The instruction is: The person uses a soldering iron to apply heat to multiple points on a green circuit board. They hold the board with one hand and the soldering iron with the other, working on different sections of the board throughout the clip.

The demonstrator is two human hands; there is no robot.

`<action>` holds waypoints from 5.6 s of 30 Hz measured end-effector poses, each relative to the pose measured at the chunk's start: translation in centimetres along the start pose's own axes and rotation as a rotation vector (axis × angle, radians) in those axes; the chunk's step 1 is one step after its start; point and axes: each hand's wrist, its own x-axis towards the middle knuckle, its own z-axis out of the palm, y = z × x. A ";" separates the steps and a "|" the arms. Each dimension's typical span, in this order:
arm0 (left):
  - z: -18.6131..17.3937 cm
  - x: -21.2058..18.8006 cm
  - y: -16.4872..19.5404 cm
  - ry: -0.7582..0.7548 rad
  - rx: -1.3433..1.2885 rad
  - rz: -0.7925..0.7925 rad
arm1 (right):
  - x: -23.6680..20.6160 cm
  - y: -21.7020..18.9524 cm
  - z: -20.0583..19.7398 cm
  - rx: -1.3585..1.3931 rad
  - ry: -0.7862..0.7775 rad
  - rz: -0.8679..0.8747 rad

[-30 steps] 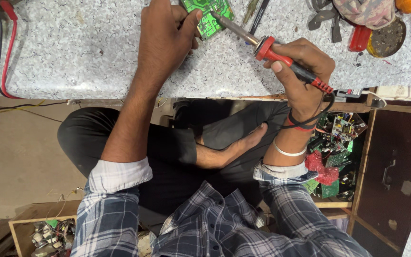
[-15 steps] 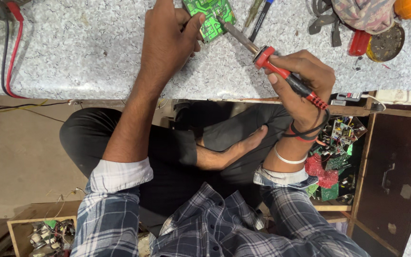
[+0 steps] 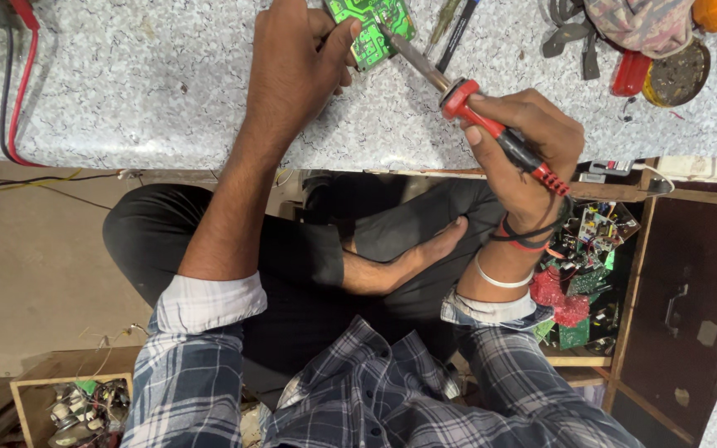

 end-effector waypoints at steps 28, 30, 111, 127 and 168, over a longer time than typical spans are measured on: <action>-0.1 0.2 0.0 -0.003 -0.014 0.004 | -0.1 -0.4 -0.1 -0.035 0.004 0.000; -0.1 0.2 0.0 -0.006 -0.018 -0.002 | 0.0 -0.3 0.3 -0.012 0.019 0.000; -0.1 0.0 -0.1 -0.026 -0.030 0.010 | -0.1 0.2 -0.3 -0.040 -0.013 -0.017; 0.0 0.0 -0.4 -0.019 -0.017 0.023 | 0.1 0.1 -0.1 0.030 -0.018 -0.037; 0.4 -0.1 -0.9 -0.011 -0.015 0.054 | -0.3 0.8 -0.1 0.008 0.008 0.012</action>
